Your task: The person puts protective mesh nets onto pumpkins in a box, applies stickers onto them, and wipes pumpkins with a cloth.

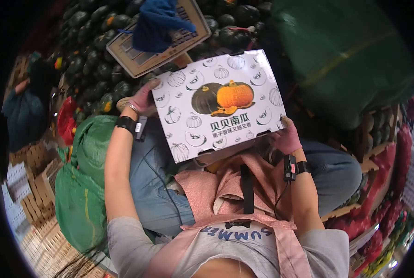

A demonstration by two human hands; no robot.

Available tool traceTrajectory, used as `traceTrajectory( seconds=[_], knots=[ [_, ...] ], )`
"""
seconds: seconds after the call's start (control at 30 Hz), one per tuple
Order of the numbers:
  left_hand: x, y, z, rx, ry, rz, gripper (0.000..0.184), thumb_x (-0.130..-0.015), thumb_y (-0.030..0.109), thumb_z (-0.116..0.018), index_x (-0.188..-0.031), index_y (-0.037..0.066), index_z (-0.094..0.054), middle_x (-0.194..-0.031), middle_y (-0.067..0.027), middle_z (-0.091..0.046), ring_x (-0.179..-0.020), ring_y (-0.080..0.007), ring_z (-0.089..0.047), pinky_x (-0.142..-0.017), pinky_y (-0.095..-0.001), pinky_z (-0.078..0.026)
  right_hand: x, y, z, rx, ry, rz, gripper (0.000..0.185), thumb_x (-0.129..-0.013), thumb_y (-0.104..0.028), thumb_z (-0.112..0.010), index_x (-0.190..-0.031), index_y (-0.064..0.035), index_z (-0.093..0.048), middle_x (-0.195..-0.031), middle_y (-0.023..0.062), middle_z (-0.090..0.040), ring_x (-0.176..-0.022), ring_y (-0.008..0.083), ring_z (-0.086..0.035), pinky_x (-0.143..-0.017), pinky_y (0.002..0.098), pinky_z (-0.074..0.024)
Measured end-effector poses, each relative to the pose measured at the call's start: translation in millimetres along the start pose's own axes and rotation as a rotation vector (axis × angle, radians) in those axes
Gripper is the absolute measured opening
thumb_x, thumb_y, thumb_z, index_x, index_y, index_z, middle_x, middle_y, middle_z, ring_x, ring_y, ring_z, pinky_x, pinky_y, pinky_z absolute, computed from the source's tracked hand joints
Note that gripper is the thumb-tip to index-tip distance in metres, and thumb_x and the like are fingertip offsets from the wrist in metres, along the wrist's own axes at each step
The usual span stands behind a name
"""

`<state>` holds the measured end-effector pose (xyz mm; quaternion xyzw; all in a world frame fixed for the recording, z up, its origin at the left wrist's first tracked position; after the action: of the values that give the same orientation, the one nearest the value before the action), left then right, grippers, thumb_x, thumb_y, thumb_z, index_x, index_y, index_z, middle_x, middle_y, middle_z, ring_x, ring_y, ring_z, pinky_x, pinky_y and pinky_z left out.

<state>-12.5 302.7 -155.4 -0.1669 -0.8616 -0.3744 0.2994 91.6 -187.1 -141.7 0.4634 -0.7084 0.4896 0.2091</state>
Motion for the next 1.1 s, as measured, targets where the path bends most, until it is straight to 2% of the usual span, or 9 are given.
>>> traceTrajectory(
  seconds=[0.3,0.37,0.43,0.47,0.5,0.57,0.7,0.9,1.1],
  knots=[
    [60,-63,-16,0.281,0.193,-0.222,0.035,-0.081,0.028,-0.066,-0.106,0.003,-0.061,-0.099,-0.0047,-0.066,-0.092,-0.0163,-0.06,-0.087,-0.0315,-0.045,-4,-11,-12,-0.018,-0.074,-0.101,0.046,-0.079,-0.051,-0.055,-0.116,-0.0243,-0.059,-0.106,-0.0049,-0.064,-0.093,0.0178,-0.054,-0.072,0.0355,-0.0356],
    [7,-119,88,-0.257,0.426,-0.558,0.037,-0.085,0.03,-0.061,-0.111,0.004,-0.059,-0.107,-0.0074,-0.065,-0.096,-0.0176,-0.06,-0.086,-0.0325,-0.048,-15,-27,-14,0.005,-0.129,-0.349,0.047,-0.078,-0.052,-0.056,-0.116,-0.0237,-0.058,-0.104,-0.0051,-0.064,-0.089,0.0174,-0.055,-0.068,0.0323,-0.0346],
    [59,-82,2,-0.019,0.36,-0.355,0.037,-0.086,0.03,-0.061,-0.112,0.004,-0.059,-0.106,-0.007,-0.065,-0.092,-0.0179,-0.062,-0.084,-0.0316,-0.048,-37,-24,8,-0.02,-0.115,-0.386,0.052,-0.086,-0.042,-0.052,-0.129,-0.0123,-0.052,-0.118,0.0044,-0.061,-0.11,0.0259,-0.054,-0.089,0.0389,-0.0442],
    [80,-78,-22,-0.543,0.378,-0.477,0.036,-0.085,0.03,-0.063,-0.113,0.006,-0.059,-0.106,-0.0067,-0.065,-0.093,-0.0194,-0.062,-0.085,-0.0342,-0.049,-28,-37,-37,0.051,-0.104,-0.211,0.056,-0.077,-0.042,-0.066,-0.126,-0.0192,-0.055,-0.107,0.0062,-0.064,-0.106,0.0259,-0.056,-0.087,0.0376,-0.0443],
    [85,-93,-28,0.0,0.476,-0.07,0.041,-0.083,0.027,-0.067,-0.117,0.007,-0.058,-0.112,-0.0068,-0.063,-0.101,-0.0213,-0.059,-0.088,-0.0414,-0.047,-55,-67,-20,0.831,0.167,-0.091,0.072,-0.072,-0.04,-0.072,-0.134,-0.0146,-0.047,-0.117,0.0157,-0.059,-0.116,0.0323,-0.052,-0.1,0.0399,-0.0391],
    [134,-124,-97,0.224,0.381,0.169,0.053,-0.082,0.038,-0.069,-0.122,0.006,-0.054,-0.118,-0.0092,-0.06,-0.107,-0.0239,-0.056,-0.091,-0.0502,-0.043,-44,-118,-135,1.583,0.206,0.559,0.085,-0.066,-0.045,-0.076,-0.138,-0.014,-0.041,-0.129,0.0201,-0.05,-0.116,0.0337,-0.051,-0.1,0.0402,-0.0395],
    [162,-206,-162,0.829,0.048,0.23,0.053,-0.084,0.041,-0.064,-0.126,0.009,-0.053,-0.125,-0.0109,-0.057,-0.116,-0.0252,-0.05,-0.098,-0.0421,-0.039,-102,-111,-237,2.008,0.09,0.677,0.077,-0.07,-0.061,-0.064,-0.136,-0.0292,-0.042,-0.136,0.0122,-0.043,-0.129,0.0413,-0.033,-0.094,0.057,-0.0395],
    [137,-232,-157,0.726,0.586,-0.437,0.044,-0.085,0.031,-0.06,-0.12,0.006,-0.055,-0.121,-0.007,-0.059,-0.112,-0.0222,-0.053,-0.099,-0.0395,-0.037,-97,-102,-225,2.122,0.093,0.581,0.078,-0.07,-0.08,-0.046,-0.129,-0.0291,-0.05,-0.134,0.0073,-0.044,-0.126,0.043,-0.031,-0.09,0.0603,-0.0372],
    [139,-246,-134,0.43,0.881,-0.044,0.057,-0.083,0.041,-0.065,-0.122,0.002,-0.053,-0.114,-0.0066,-0.062,-0.108,-0.0165,-0.053,-0.098,-0.037,-0.038,-93,-91,-208,2.128,0.171,0.698,0.077,-0.07,-0.077,-0.051,-0.13,-0.0279,-0.048,-0.135,0.0074,-0.042,-0.124,0.0407,-0.032,-0.086,0.058,-0.0401]
  ],
)
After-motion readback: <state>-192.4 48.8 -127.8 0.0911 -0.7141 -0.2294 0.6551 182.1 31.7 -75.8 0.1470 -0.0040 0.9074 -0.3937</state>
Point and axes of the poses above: each hand's wrist, its own x-axis away from the middle knuckle, its own z-axis out of the back of the hand, y = z × x, the point moved 3 cm from there along -x, towards the middle knuckle
